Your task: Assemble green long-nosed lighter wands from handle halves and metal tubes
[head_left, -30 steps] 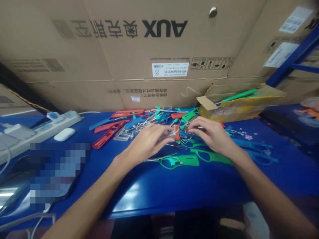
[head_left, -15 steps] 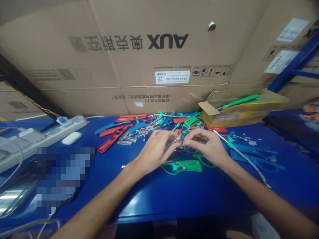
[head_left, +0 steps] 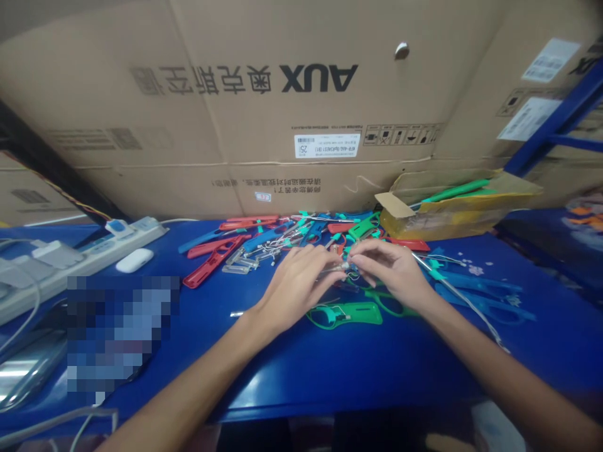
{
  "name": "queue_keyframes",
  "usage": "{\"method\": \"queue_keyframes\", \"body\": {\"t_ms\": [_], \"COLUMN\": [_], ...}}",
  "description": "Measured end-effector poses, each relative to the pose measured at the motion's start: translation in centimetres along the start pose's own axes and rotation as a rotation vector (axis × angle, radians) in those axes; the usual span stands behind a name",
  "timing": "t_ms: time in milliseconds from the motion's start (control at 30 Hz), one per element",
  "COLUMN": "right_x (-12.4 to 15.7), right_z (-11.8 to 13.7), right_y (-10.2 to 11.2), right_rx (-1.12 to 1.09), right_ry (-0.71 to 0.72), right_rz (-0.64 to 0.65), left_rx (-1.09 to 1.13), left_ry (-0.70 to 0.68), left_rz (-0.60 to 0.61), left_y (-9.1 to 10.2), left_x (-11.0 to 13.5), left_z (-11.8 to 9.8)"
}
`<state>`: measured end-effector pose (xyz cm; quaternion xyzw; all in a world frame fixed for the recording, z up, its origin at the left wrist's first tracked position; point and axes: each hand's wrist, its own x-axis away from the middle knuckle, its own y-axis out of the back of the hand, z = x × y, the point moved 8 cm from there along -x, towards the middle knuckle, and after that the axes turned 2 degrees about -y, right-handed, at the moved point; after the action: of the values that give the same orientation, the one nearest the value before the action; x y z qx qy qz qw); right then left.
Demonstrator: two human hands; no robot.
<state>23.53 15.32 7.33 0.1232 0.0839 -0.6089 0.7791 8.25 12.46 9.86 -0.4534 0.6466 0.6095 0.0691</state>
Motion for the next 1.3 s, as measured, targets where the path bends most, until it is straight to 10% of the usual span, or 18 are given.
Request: {"method": "queue_keyframes", "body": {"t_ms": [1300], "right_x": [0.8], "right_z": [0.6], "right_y": [-0.7], "right_rx": [0.078], "right_ry": [0.064], "right_rz": [0.088], "left_rx": [0.188], "left_ry": [-0.003], "left_rz": [0.022], "left_y": [0.1], "left_x": [0.3], "left_z": [0.5]}}
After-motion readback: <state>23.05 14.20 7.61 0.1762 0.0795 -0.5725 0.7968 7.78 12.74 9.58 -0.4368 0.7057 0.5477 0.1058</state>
